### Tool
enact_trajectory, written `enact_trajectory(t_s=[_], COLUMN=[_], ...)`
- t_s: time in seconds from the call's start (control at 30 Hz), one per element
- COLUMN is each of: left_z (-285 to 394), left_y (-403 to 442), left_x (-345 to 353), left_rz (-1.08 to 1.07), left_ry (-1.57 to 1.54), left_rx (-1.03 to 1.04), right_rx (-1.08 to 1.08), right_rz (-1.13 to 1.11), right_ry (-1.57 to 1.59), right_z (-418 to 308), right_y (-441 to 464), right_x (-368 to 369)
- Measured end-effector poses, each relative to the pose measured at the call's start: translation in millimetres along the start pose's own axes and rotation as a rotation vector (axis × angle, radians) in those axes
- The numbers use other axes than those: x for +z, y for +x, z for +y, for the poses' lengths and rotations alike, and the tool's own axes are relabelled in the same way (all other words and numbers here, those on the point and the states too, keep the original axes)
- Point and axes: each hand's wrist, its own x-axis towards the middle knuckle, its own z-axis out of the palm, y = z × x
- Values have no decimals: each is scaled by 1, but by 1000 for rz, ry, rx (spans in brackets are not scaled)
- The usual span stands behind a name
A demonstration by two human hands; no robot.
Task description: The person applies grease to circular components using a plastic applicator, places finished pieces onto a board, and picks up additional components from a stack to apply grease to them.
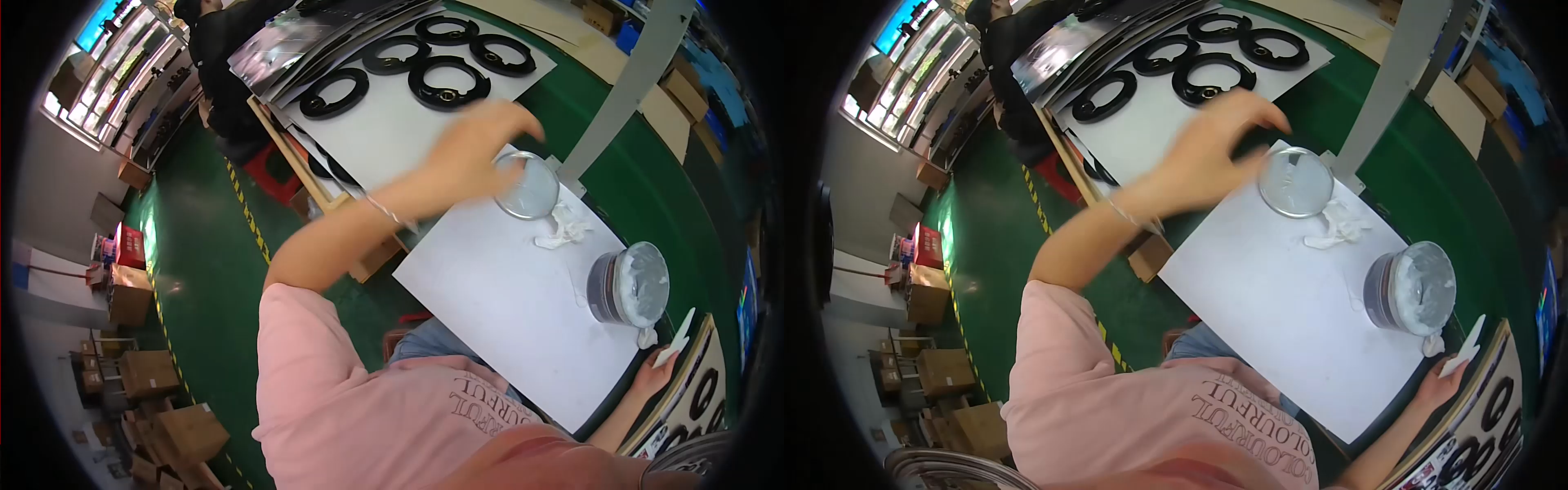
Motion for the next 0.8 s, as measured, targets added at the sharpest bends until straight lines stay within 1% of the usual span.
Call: enact_trajectory(t_s=[0.03, 0.1, 0.17, 0.2, 0.27, 0.3, 0.37, 0.4, 0.43, 0.47, 0.5, 0.57, 0.6, 0.63, 0.67, 0.7, 0.73, 0.77, 0.8], left_z=[-19, -62, -97, -104, -116, -123, -135, -139, -143, -147, -149, -154, -149, -147, -143, -159, -152, -126, -102], left_y=[3, 16, 28, 33, 41, 45, 50, 49, 47, 45, 44, 37, 36, 30, 23, 12, 5, -4, -14], left_x=[-15, -47, -64, -67, -69, -67, -64, -63, -59, -56, -57, -61, -67, -69, -74, -74, -77, -76, -73], left_rz=[37, -88, -161, -154, -269, -267, -442, -438, -396, -354, -361, -278, -270, -187, -81, -24, -30, -3, 31], left_ry=[213, 580, 836, 834, 836, 829, 575, 571, 501, 431, 427, 66, -139, -262, -429, -604, -694, -941, -1008], left_rx=[-80, -413, -616, -620, -788, -790, -913, -913, -926, -937, -935, -1037, -1090, -1091, -1012, -918, -823, -762, -768], right_rx=[-7, -9, 4, 1, -28, -31, -23, -11, -13, -3, 7, 21, 0, 16, 9, 10, 43, 7, 42], right_rz=[2, -3, 34, 27, 64, 62, 26, 17, 16, -44, -98, -79, -50, -53, -71, -49, -57, -101, -146], right_ry=[-12, -16, 1, 0, -49, -55, -33, -36, -40, -25, -10, -18, -32, 28, 39, 14, 73, 50, 105], right_z=[-1, 0, -2, -2, -1, -2, -1, -3, -3, -3, -3, -4, -2, -2, -1, -2, -1, 1, -1], right_y=[-1, -2, -1, 1, 1, 1, 2, 3, 6, 8, 5, 5, 5, 1, 3, 4, 3, 2, 0], right_x=[0, 1, 2, 2, -1, -1, -2, -4, -7, -10, -10, -10, -10, -2, -6, -14, -10, -14, -9])
